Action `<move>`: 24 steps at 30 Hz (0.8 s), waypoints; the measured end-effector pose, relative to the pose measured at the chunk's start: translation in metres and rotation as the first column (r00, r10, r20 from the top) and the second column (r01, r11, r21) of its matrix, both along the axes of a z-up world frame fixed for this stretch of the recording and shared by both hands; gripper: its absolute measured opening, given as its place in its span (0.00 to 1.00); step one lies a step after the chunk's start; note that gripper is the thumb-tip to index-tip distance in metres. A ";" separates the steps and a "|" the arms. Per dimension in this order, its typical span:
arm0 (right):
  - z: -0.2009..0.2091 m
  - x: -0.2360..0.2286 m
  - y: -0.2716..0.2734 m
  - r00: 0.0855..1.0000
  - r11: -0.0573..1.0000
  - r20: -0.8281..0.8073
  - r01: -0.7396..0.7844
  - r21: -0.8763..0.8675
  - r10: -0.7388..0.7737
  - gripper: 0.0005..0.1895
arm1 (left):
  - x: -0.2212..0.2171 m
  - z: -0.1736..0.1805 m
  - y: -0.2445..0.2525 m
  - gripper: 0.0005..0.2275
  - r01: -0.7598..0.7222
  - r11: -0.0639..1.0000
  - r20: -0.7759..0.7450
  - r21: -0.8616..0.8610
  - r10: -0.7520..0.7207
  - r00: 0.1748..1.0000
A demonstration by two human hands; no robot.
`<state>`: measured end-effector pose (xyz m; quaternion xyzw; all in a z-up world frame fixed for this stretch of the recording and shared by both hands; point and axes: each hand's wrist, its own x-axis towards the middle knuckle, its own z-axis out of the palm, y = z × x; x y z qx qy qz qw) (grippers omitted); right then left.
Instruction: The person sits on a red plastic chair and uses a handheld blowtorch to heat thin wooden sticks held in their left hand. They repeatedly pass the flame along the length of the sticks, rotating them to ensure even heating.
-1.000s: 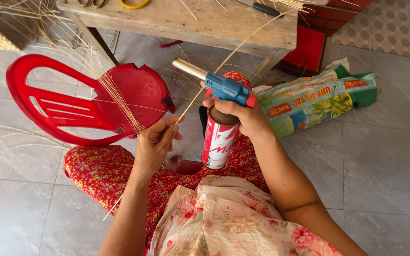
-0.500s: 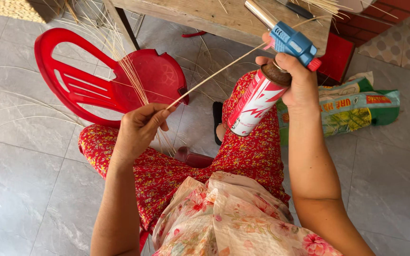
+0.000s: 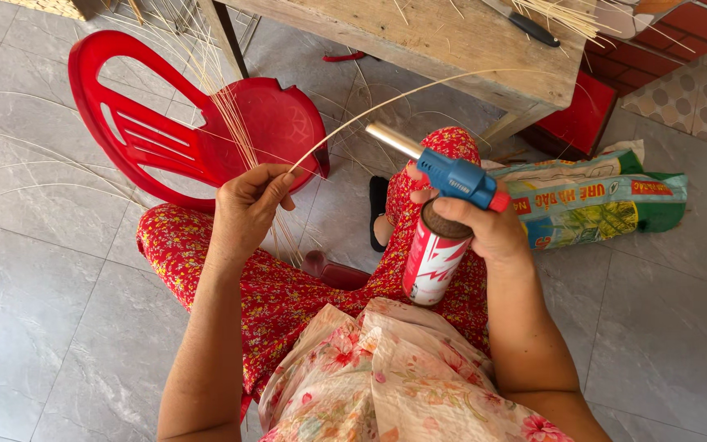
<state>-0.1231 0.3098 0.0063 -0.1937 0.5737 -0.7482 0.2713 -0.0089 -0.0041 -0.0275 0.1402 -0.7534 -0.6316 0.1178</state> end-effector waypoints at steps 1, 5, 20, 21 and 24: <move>-0.002 0.003 0.000 1.000 1.000 0.018 0.001 0.007 -0.001 0.26 | 0.000 0.001 0.001 0.09 0.005 1.000 -0.011 -0.001 -0.005 1.000; -0.005 0.000 0.001 0.996 0.997 0.065 0.068 -0.021 -0.067 0.24 | 0.000 0.005 0.002 0.09 0.001 1.000 0.026 -0.028 0.000 1.000; -0.001 0.011 -0.005 0.998 0.999 0.045 0.040 -0.028 -0.039 0.27 | -0.004 0.000 0.013 0.10 -0.025 0.999 0.027 -0.036 0.026 0.999; -0.001 0.013 -0.007 1.000 1.000 0.019 0.015 -0.003 -0.015 0.25 | -0.004 -0.002 0.016 0.10 -0.028 0.999 0.045 -0.022 0.029 0.999; -0.005 0.017 -0.015 0.999 0.998 -0.017 -0.032 0.048 0.033 0.24 | -0.006 -0.008 0.029 0.10 0.081 0.996 0.032 0.031 -0.082 0.996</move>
